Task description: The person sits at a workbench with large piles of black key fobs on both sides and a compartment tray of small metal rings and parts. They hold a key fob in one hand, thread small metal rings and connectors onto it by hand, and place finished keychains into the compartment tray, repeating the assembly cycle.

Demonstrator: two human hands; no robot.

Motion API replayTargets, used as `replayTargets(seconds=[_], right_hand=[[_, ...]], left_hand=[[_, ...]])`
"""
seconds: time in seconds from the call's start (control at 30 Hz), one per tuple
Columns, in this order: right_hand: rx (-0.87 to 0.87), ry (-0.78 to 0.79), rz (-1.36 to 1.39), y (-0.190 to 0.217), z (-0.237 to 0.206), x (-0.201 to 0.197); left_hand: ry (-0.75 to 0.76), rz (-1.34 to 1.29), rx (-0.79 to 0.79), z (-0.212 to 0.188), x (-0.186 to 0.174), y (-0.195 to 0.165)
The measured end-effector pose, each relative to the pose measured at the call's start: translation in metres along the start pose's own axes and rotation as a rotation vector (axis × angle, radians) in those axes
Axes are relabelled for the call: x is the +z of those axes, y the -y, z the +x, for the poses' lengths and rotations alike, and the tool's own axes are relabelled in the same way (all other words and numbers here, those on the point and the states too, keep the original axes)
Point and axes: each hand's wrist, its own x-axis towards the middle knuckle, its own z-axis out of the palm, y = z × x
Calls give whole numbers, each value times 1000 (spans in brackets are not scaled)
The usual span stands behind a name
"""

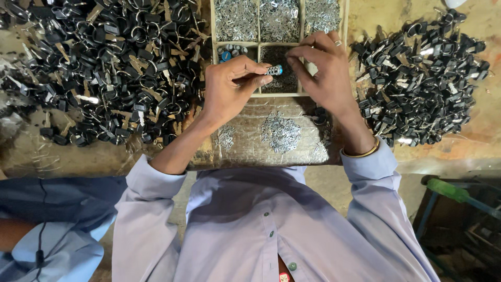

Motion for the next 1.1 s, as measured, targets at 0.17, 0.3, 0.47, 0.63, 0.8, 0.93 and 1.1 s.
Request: replayTargets(seconds=[0.17,0.3,0.47,0.63,0.8,0.93,1.1], right_hand=[[2,18,81,1,0,5],[-21,48,63,-2,1,1],[-116,20,164,-1,0,3],[-20,40,347,1,-1,0],[-72,41,129,6,-1,-1],[20,23,254,10,-1,-2],[82,48,416,18,1,-2]], left_hand=[[2,-20,-9,-1,0,2],[9,23,21,0,-1,4],[15,30,9,0,-1,5],[15,21,-14,-1,-1,3],[7,17,-9,0,0,1],[-6,42,-6,-1,1,1],[-10,57,0,-1,1,2]])
